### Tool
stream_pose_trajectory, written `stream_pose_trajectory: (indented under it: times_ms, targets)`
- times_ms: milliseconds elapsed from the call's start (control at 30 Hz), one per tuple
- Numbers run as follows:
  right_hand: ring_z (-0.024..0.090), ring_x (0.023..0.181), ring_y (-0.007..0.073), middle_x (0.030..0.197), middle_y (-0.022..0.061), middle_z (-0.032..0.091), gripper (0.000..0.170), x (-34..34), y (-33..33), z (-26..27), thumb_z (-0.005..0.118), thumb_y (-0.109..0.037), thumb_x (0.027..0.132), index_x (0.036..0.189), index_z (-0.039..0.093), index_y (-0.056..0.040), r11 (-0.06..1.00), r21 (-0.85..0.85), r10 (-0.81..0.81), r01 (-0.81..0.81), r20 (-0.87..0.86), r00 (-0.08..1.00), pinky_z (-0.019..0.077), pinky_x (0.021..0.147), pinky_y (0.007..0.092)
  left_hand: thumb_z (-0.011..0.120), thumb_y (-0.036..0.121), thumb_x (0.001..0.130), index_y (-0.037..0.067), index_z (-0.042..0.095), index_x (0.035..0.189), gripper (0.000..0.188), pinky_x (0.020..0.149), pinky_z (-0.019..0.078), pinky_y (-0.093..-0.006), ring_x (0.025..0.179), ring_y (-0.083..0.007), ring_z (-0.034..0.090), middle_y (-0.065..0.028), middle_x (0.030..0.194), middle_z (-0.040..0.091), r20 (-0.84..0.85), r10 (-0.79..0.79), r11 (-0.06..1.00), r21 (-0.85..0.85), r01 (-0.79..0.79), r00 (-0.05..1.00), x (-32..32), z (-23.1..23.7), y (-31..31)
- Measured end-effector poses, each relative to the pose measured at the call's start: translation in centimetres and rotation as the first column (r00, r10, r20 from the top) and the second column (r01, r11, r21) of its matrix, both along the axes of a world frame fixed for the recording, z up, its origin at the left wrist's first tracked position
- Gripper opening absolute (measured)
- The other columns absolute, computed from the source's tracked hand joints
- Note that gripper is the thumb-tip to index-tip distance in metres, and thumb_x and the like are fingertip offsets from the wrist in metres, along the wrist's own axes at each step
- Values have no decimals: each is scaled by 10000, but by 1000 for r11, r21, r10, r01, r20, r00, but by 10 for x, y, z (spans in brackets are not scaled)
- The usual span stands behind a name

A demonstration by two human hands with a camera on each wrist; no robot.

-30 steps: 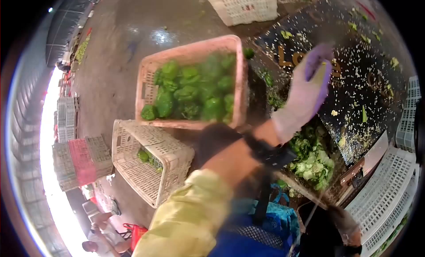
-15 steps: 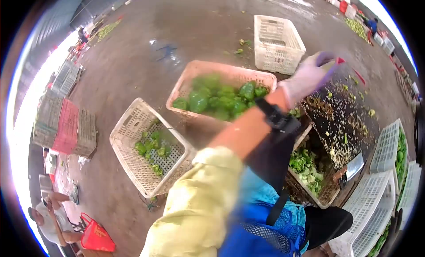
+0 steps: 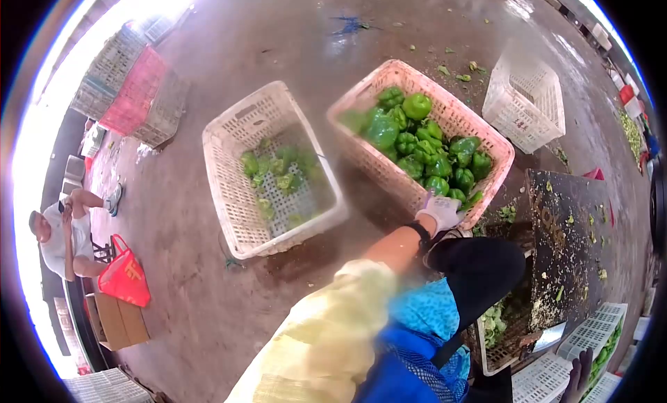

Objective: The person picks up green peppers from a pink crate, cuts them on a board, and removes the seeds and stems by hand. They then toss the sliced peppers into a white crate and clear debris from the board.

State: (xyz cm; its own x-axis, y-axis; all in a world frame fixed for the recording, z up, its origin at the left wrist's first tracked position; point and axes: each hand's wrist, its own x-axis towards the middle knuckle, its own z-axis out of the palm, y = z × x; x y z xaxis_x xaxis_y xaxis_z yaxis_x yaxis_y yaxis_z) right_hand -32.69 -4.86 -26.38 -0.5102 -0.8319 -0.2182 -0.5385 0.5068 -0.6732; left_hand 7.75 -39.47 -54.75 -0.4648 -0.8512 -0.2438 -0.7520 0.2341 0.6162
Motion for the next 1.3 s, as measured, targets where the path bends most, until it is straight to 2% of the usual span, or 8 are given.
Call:
stream_pose_trajectory:
  times_ms: [300, 700, 933, 1033, 1067, 1100, 1167, 1300]
  targets:
    - [414, 1269, 236, 1403, 162, 403, 489, 41, 9, 14, 459, -123, 949, 1414, 342, -30, 998, -63, -24, 27, 38, 999, 302, 1072, 348, 401, 553, 881, 102, 677, 996, 542, 826, 474, -422, 930, -320, 635, -145, 1021, 664, 220, -185, 980, 108, 164, 958, -39, -2, -8]
    - [459, 1207, 219, 1340, 155, 465, 471, 63, -2, 7, 476, -86, 938, 1393, 377, -18, 972, -146, -165, 184, 131, 978, 330, 1044, 330, 473, 282, 864, 164, 625, 892, 194, 633, 500, -418, 739, -296, 643, -86, 779, 640, 418, -485, 796, -154, 586, 768, 133, -15, 47]
    - [457, 1216, 239, 1362, 163, 444, 521, 43, -35, -33, 520, -205, 929, 1398, 372, -30, 989, -22, -142, 147, 153, 978, 322, 1054, 343, 458, 358, 895, 167, 667, 971, 293, 688, 486, -447, 779, -301, 638, -124, 769, 647, 325, -387, 917, 38, 397, 863, 196, 39, 81]
    - [434, 1249, 250, 1379, 179, 423, 531, 31, -47, -44, 518, -211, 929, 1403, 360, -29, 992, -30, -111, 119, 191, 975, 311, 1064, 354, 489, 354, 896, 144, 643, 1058, 306, 746, 495, -428, 834, -306, 634, -142, 836, 646, 380, -465, 799, 569, 194, 800, 170, 13, 35]
    - [412, 1279, 252, 1401, 176, 402, 509, 22, -47, -54, 492, -144, 934, 1409, 348, -29, 989, -20, -137, 146, 236, 962, 295, 1079, 352, 536, 341, 892, 107, 597, 1136, 343, 778, 503, -410, 843, -324, 630, -159, 973, 640, 304, -632, 774, 203, 599, 713, 180, -32, 21]
    - [406, 1286, 251, 1405, 173, 399, 504, 17, -47, -63, 481, -116, 933, 1410, 344, -28, 990, -18, -127, 137, 265, 956, 290, 1083, 350, 579, 325, 881, 76, 539, 1217, 420, 788, 507, -373, 880, -298, 629, -169, 1098, 614, 224, -549, 805, -116, 581, 805, 167, -42, 0]
    - [393, 1301, 248, 1413, 167, 391, 498, 4, -45, -77, 459, -58, 930, 1413, 338, -27, 992, -21, -113, 125, 310, 944, 281, 1091, 345, 608, 361, 874, 22, 467, 1293, 557, 798, 479, -307, 954, -175, 579, -121, 1131, 591, -195, 421, 852, 421, -311, 886, 97, -17, -42]
    - [439, 1247, 214, 1379, 125, 442, 514, -8, -44, -75, 516, -54, 912, 1394, 352, 15, 988, -57, -114, 142, 348, 931, 335, 1054, 342, 684, 279, 817, -54, 335, 1332, 705, 798, 471, -299, 945, -207, 563, -133, 1097, 580, -482, 467, 866, 420, -272, 741, 29, -53, -141]
